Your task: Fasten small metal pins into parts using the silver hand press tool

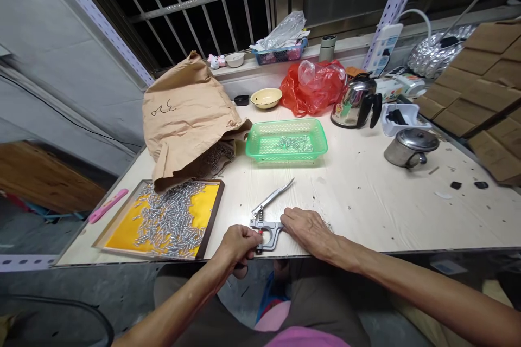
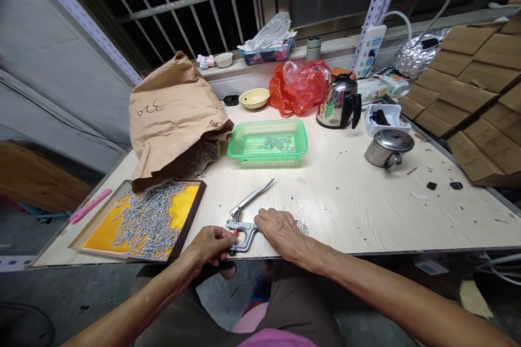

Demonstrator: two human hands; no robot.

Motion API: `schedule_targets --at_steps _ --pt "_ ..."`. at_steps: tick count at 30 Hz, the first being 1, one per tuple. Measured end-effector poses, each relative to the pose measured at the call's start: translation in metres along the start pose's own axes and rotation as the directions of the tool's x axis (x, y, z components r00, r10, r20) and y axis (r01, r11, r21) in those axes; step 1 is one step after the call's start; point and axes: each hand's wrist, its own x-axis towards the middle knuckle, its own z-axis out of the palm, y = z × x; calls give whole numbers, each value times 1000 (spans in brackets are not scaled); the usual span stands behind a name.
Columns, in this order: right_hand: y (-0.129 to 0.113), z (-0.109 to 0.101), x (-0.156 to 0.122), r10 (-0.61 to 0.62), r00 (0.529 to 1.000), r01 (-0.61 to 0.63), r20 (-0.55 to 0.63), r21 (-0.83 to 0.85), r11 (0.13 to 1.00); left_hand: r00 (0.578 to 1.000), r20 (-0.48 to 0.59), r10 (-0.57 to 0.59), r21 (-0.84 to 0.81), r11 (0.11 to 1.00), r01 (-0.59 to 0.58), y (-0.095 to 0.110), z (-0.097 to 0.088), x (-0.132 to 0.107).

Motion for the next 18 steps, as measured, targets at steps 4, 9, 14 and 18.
schedule_targets --at_steps 4,9,14,18 --pt "-1 -5 3 17 996 -18 83 6 1000 1000 -12 4 -7 1000 -5 -2 3 -4" --pt "5 -22 7 26 992 -33 120 59 998 1000 -26 13 -8 1000 -13 -5 7 -4" --pt "27 -34 32 -2 979 2 203 1 1000 1000 -26 -2 -44 999 1 -4 8 -4" --pt "37 -35 47 -82 967 82 241 12 997 1000 -26 -15 -38 999 14 -3 7 -6"
